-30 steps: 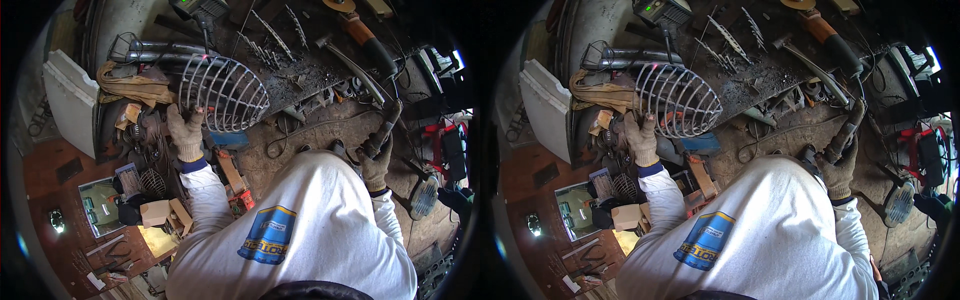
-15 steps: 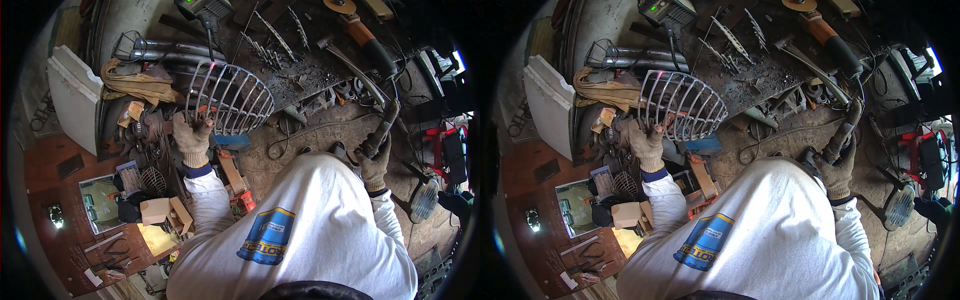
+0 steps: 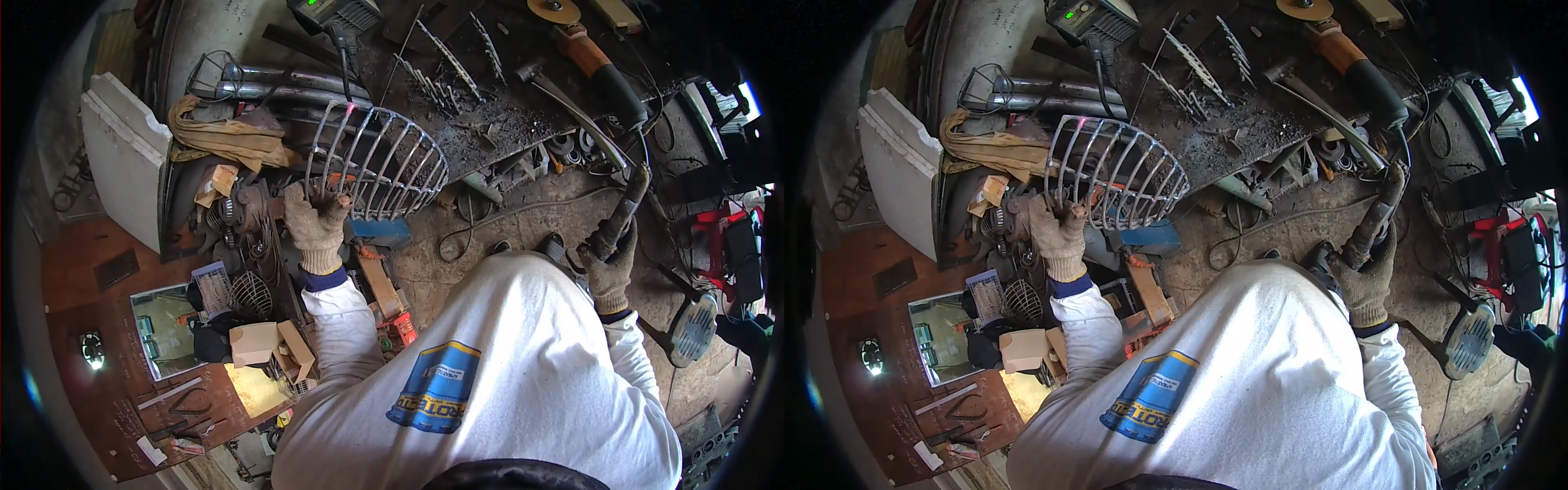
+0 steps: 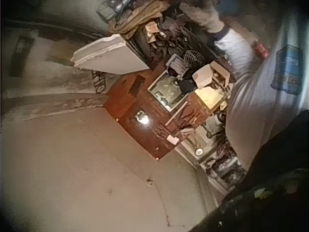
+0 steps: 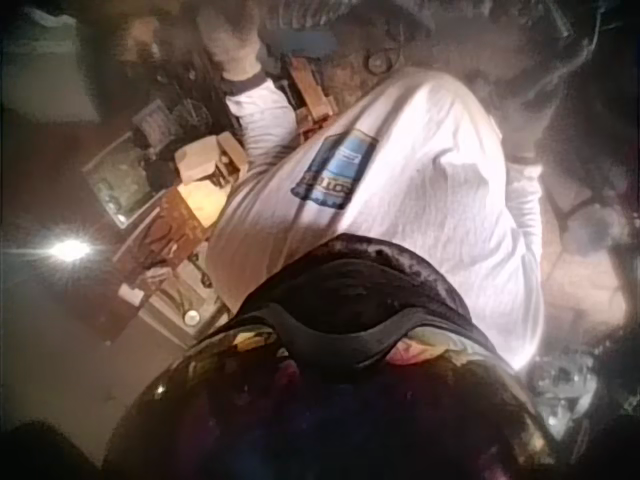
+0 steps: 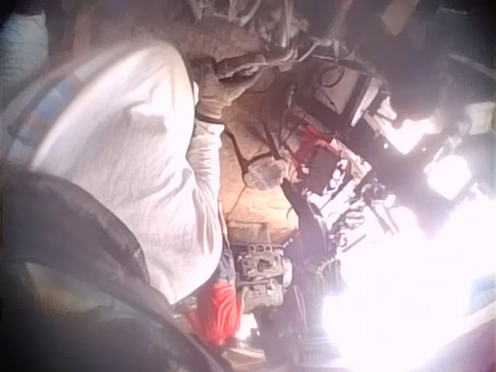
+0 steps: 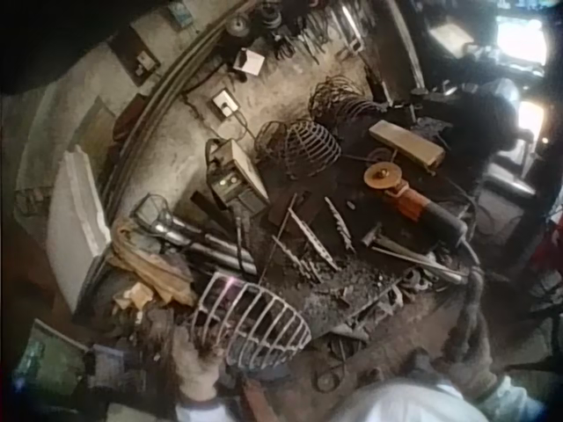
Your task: The person welds together the wires of a spherical metal cage using an arc welder, then strikes the cage with a hammer to test the welds or remove slag.
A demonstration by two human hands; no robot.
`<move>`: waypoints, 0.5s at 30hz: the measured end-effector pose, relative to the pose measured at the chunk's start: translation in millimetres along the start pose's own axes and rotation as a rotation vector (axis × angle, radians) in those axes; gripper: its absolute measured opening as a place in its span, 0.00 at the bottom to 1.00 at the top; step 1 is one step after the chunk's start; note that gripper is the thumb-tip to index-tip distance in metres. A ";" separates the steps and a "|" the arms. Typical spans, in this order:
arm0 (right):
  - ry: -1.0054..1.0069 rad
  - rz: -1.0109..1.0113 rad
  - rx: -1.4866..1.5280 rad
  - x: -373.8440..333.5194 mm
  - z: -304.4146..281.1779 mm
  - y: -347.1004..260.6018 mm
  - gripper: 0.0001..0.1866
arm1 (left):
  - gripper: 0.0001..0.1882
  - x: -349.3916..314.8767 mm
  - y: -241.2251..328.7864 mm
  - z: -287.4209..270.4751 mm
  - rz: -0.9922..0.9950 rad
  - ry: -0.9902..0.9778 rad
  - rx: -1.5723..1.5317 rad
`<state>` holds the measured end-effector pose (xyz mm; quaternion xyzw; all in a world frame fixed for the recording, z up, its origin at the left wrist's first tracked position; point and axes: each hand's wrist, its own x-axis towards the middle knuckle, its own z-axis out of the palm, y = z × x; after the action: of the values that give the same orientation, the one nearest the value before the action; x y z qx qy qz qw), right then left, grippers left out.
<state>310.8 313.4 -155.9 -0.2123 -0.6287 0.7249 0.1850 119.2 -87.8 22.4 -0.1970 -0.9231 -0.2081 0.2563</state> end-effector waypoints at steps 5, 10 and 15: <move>-0.021 -0.040 -0.024 2.5 -1.2 0.0 0.47 | 0.26 3.1 4.2 -0.8 0.025 0.038 0.048; -0.017 -0.019 0.006 3.2 -0.4 -0.5 0.47 | 0.34 3.5 4.2 0.1 -0.034 0.064 0.112; 0.045 0.005 -0.007 3.4 4.9 -7.8 0.52 | 0.39 13.1 15.3 2.2 -0.348 -0.032 -0.023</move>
<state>305.3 312.2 -147.9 -0.2306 -0.6264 0.7183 0.1964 115.2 -70.6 32.3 -0.0404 -0.9449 -0.2567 0.1992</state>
